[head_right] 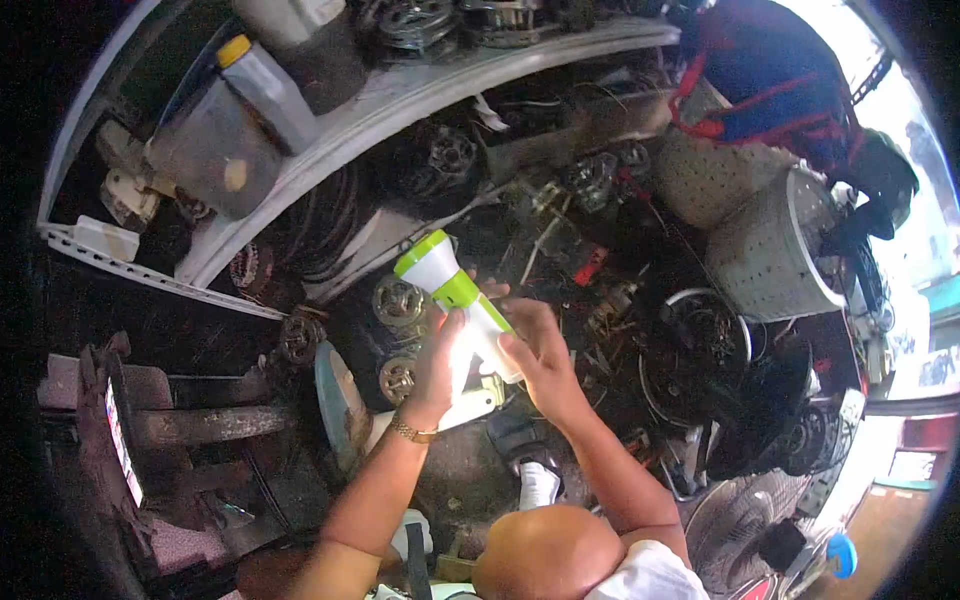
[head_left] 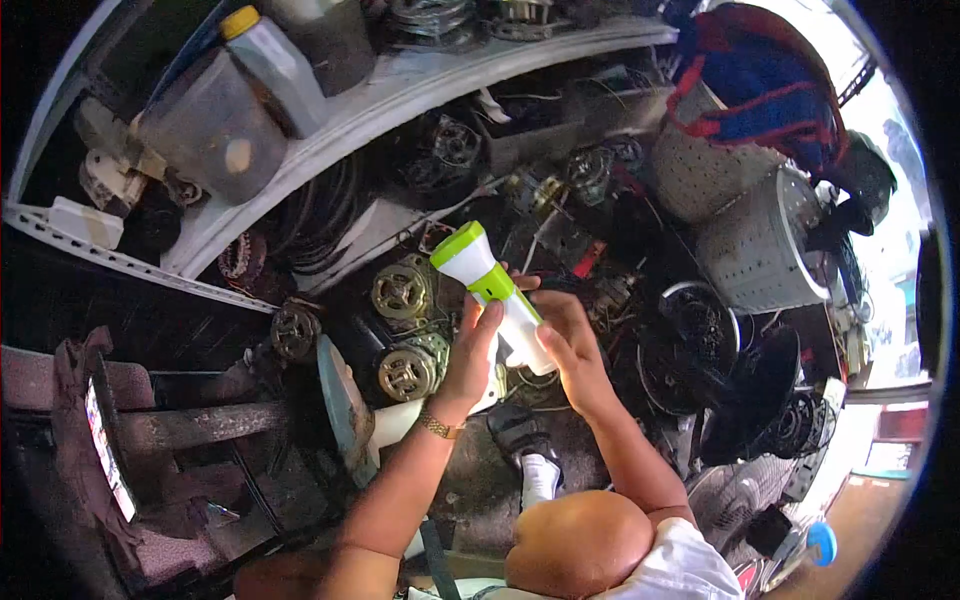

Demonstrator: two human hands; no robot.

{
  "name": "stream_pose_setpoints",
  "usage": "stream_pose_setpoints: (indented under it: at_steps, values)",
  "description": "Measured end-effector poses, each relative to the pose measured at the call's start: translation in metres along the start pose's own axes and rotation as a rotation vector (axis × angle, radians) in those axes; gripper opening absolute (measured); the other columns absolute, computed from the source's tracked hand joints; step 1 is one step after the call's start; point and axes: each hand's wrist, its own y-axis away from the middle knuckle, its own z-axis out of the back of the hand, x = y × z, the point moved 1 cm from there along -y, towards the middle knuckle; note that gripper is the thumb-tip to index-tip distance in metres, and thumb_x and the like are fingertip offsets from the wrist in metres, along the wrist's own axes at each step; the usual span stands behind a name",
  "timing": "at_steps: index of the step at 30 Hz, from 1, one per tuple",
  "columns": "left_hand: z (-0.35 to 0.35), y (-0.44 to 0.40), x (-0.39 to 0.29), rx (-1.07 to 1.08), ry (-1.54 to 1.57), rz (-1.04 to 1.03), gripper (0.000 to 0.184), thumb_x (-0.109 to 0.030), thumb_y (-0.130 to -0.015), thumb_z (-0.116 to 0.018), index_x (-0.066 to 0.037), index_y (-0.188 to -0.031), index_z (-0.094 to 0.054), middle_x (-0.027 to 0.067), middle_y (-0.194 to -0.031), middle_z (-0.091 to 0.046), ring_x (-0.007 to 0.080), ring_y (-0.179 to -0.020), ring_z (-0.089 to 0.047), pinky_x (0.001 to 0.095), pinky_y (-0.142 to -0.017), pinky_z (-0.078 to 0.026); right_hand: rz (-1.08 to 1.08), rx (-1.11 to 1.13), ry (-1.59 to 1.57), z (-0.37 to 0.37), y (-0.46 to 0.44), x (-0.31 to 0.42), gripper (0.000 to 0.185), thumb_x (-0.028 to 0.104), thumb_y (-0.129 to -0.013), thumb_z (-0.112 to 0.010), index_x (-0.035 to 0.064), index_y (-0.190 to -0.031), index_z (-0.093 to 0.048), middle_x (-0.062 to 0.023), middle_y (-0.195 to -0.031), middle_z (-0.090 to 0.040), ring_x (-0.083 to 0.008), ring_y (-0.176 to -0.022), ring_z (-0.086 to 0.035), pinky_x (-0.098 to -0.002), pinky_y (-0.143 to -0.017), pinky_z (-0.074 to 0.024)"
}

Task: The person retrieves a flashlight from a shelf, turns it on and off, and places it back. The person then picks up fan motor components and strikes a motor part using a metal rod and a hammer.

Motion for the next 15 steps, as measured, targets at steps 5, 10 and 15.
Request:
stream_pose_setpoints:
  at_steps: [5,10,15]
  values:
    - [-0.003,0.012,0.007,0.112,-0.042,0.257,0.052,-0.035,-0.092,-0.039,-0.005,-0.134,-0.031,0.011,-0.13,-0.044,0.0193,-0.117,-0.044,0.0349,-0.099,-0.033,-0.359,0.221,-0.071,0.012,0.012,-0.008,0.041,0.025,-0.091,-0.048,0.0015,-0.123,-0.041,-0.0081,-0.111,-0.05,-0.0148,-0.102,-0.047,-0.0282,-0.089,-0.0363]
    - [0.001,0.014,0.019,0.13,-0.004,0.432,0.053,-0.032,-0.09,-0.045,-0.004,-0.134,-0.032,0.0087,-0.138,-0.035,0.0201,-0.12,-0.04,0.037,-0.101,-0.031,-0.433,0.214,-0.22,0.028,0.015,-0.011,0.045,0.03,-0.091,-0.046,0.0035,-0.126,-0.037,-0.008,-0.111,-0.05,-0.0156,-0.102,-0.048,-0.0287,-0.088,-0.0376]
    - [0.006,0.011,0.042,0.155,0.104,0.409,0.053,-0.027,-0.087,-0.052,-0.005,-0.132,-0.035,0.0102,-0.135,-0.039,0.0216,-0.119,-0.043,0.0388,-0.099,-0.034,-0.551,0.145,-0.331,0.035,0.014,-0.001,0.047,0.034,-0.091,-0.041,0.0066,-0.129,-0.036,-0.0107,-0.106,-0.055,-0.022,-0.091,-0.058,-0.0371,-0.078,-0.0485]
